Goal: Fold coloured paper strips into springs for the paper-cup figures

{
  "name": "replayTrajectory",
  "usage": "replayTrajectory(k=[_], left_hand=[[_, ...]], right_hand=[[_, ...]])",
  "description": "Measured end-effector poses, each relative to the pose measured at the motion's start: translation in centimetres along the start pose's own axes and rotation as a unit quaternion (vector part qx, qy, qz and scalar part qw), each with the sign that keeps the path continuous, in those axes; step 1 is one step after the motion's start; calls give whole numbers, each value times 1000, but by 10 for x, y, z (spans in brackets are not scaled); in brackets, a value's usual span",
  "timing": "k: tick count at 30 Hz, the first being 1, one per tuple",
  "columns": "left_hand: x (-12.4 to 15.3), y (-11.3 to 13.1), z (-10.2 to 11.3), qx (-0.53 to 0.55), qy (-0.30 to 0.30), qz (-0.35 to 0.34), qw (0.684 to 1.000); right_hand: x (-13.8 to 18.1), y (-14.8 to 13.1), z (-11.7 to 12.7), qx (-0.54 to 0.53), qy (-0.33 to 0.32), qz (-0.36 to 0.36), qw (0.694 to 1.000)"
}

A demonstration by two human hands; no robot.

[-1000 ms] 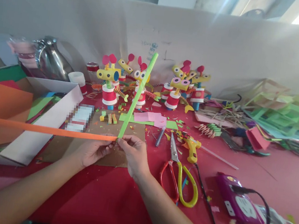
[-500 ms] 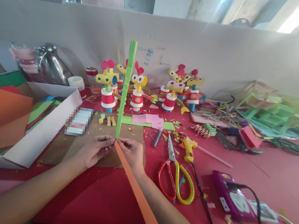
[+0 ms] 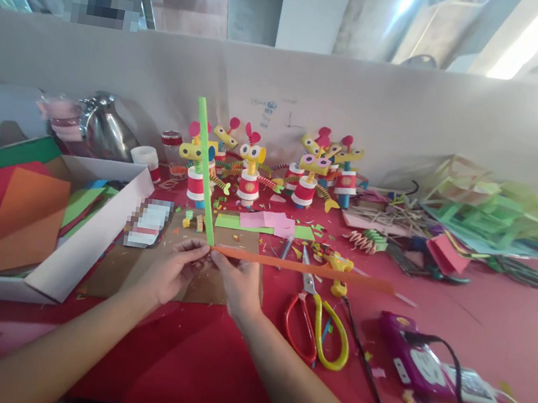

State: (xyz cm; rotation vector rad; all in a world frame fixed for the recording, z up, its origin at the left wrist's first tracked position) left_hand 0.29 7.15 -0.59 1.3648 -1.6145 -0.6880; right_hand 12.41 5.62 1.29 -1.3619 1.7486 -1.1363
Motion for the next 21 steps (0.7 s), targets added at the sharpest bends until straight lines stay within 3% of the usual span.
replayTrajectory(k=[5, 9, 13, 21], left_hand=[[-2, 24, 1, -103, 35, -39, 993], [-10, 32, 0, -108, 27, -80, 991], [-14, 36, 6, -113, 27, -136, 984], [-6, 19, 5, -103, 33, -69, 992]], right_hand=[[-8, -12, -9, 64, -16, -15, 998], [-20, -17, -15, 102, -31, -17, 994], [-25, -4, -18, 124, -51, -39, 990], [-27, 13, -7, 138, -35, -30, 989]])
Point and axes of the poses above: each hand's wrist, its own x-axis away from the middle knuckle, its own z-axis out of the back of the hand, y = z × x, the point moved 10 cm from there along -x, towards the middle knuckle, and after that the axes turned 10 degrees about y, right-handed, at the moved point
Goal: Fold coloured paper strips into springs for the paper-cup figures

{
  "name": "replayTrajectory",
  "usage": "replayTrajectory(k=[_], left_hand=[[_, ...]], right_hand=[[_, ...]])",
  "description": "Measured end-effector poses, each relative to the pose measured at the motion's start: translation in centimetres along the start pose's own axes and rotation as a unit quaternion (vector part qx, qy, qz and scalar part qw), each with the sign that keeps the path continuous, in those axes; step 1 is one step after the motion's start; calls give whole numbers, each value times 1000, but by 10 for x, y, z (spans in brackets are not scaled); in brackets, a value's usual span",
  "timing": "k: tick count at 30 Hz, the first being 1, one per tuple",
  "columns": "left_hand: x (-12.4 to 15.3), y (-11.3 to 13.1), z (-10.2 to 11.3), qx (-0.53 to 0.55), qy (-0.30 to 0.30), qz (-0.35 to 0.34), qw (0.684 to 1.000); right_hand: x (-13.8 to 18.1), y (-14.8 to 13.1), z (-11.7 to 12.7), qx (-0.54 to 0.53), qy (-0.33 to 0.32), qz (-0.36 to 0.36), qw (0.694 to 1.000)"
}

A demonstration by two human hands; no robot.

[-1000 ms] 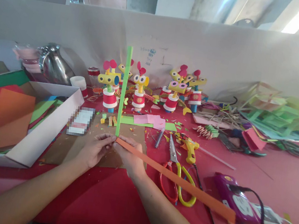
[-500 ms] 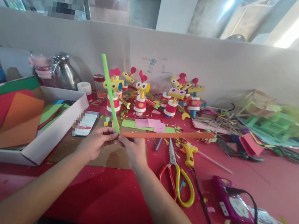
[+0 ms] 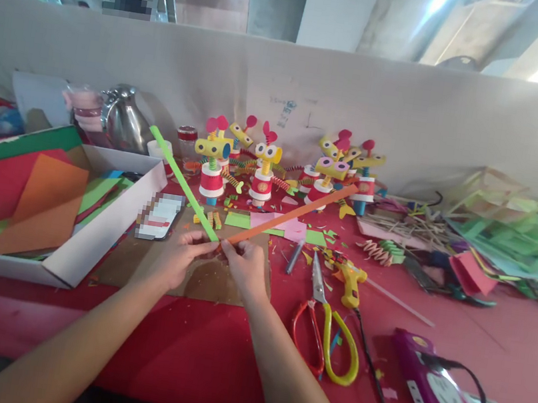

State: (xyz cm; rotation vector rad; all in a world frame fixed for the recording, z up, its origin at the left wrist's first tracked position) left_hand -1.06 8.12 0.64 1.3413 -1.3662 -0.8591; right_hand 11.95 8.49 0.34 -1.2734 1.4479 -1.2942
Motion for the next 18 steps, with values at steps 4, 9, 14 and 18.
replayTrajectory(k=[4, 9, 14, 18], left_hand=[[-2, -5, 0, 16, 7, 6, 1000], [-6, -2, 4, 35, 17, -25, 999], [-5, -5, 3, 36, 11, -12, 999], [-3, -7, -3, 63, -5, 7, 998]], right_hand=[[0, 1, 2, -5, -7, -1, 1000], [2, -4, -2, -8, -23, 22, 999], [5, -12, 0, 25, -1, 72, 997], [4, -13, 2, 53, 1, 93, 994]])
Point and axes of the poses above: each hand's wrist, its own x-axis away from the middle knuckle, its own z-axis out of the back of the hand, y = z × x, the point moved 10 cm from there along -x, towards the middle knuckle, and after that the axes turned 10 degrees about y, right-handed, at the moved point
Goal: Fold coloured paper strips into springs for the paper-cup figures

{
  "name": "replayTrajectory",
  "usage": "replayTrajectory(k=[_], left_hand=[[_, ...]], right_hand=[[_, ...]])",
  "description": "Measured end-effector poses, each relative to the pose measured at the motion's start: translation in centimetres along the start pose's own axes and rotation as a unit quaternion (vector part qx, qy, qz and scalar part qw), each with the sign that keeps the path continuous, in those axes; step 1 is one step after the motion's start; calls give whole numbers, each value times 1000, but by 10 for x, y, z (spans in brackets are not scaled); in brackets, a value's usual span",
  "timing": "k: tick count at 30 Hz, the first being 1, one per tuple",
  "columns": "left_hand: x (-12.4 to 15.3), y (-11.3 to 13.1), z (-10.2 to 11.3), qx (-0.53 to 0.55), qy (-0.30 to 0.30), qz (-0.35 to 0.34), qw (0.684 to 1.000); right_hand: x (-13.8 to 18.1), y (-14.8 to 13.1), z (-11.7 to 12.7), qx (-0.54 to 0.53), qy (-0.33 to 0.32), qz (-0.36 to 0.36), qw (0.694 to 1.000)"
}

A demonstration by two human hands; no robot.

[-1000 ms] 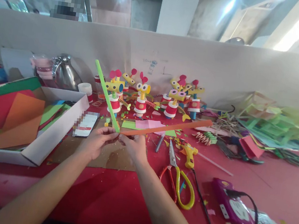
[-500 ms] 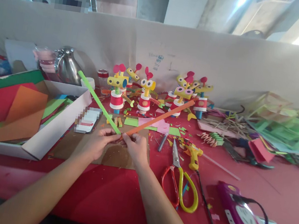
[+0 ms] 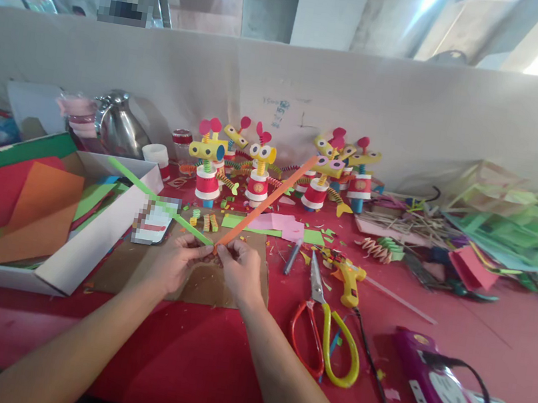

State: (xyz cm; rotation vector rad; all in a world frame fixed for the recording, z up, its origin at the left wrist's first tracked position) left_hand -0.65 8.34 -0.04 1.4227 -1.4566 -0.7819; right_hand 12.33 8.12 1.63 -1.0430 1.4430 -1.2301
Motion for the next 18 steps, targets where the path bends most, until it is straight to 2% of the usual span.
replayTrajectory(k=[5, 9, 13, 18], left_hand=[[1, -1, -1, -18, 3, 2, 1000], [1, -1, -2, 17, 0, -3, 1000], [3, -4, -6, 27, -19, 5, 999], [3, 1, -1, 35, 20, -3, 999]], right_hand=[[-5, -1, 4, 20, -2, 5, 1000], [-5, -4, 1, -4, -18, -8, 1000], [-5, -8, 4, -2, 5, 16, 1000], [0, -13, -1, -12, 0, 35, 999]])
Point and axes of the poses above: each hand's wrist, its own x-axis away from the middle knuckle, its own z-axis out of the back of the hand, y = z × x, the point moved 10 cm from there along -x, towards the middle knuckle, and after that the axes turned 10 degrees about y, right-handed, at the moved point
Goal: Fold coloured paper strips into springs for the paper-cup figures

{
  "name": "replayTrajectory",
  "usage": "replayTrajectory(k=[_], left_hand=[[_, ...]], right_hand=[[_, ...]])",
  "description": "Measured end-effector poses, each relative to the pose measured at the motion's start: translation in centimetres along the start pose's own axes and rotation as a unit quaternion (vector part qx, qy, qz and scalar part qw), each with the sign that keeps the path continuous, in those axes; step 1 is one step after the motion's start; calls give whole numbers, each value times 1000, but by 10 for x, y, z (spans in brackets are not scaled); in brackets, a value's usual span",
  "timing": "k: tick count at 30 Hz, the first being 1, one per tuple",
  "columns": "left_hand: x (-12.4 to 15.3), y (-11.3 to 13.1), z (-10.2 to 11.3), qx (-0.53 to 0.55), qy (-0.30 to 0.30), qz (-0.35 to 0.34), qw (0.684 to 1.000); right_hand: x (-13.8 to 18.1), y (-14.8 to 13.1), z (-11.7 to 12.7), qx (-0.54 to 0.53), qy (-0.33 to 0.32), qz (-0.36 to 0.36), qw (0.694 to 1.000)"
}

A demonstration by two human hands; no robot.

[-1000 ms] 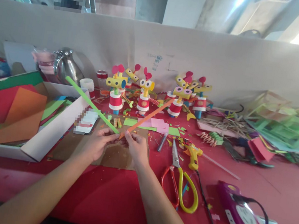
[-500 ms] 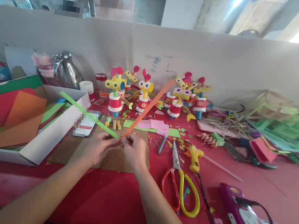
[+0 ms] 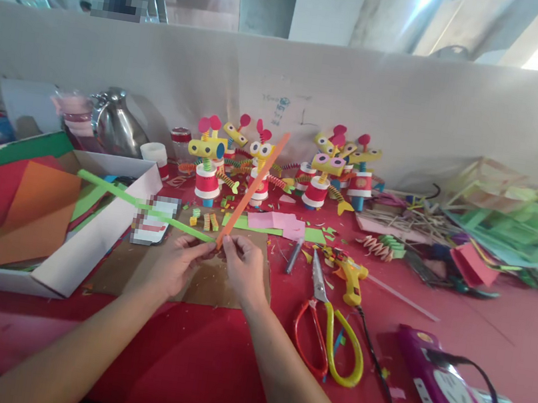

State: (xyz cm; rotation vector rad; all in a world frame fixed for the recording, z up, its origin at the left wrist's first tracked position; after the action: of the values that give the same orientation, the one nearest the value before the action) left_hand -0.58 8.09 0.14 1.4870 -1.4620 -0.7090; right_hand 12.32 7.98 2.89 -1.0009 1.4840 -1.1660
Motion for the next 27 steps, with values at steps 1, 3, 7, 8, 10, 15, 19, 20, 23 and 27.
replayTrajectory(k=[1, 3, 7, 8, 10, 15, 19, 20, 23, 27], left_hand=[[0, 2, 0, 8, 1, -3, 1000], [1, 3, -2, 26, -3, 0, 1000], [3, 0, -3, 13, -9, 10, 1000], [3, -1, -3, 7, -11, 8, 1000], [2, -3, -3, 8, -14, 7, 1000], [0, -4, -6, 22, -30, 5, 999], [-1, -3, -6, 29, -40, 4, 999], [-2, -5, -5, 36, -37, 15, 999], [-5, -12, -1, 59, -18, 59, 996], [-7, -20, 3, 90, 6, 96, 991]], right_hand=[[1, 0, -2, -10, -5, -5, 1000], [2, -1, -4, -22, -7, -11, 1000], [1, -3, 2, 22, 9, 14, 1000], [1, -4, 5, 50, 19, 30, 998], [0, -6, 11, 98, 35, 59, 993], [-2, -3, 12, 60, 23, 29, 998], [-3, 1, 9, -6, 8, -28, 1000], [-3, 2, 7, -17, 0, -37, 999], [-3, 4, 2, -27, -20, -40, 999], [-3, 9, 0, -17, -22, -27, 999]])
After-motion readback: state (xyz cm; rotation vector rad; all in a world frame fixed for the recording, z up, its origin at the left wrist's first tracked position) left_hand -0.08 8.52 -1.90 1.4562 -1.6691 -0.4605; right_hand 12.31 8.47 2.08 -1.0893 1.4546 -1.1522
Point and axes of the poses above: each hand's wrist, its own x-axis away from the middle knuckle, its own z-axis out of the back of the hand, y = z × x, the point moved 10 cm from there along -x, towards the middle knuckle, and after that the axes turned 10 degrees about y, right-handed, at the moved point
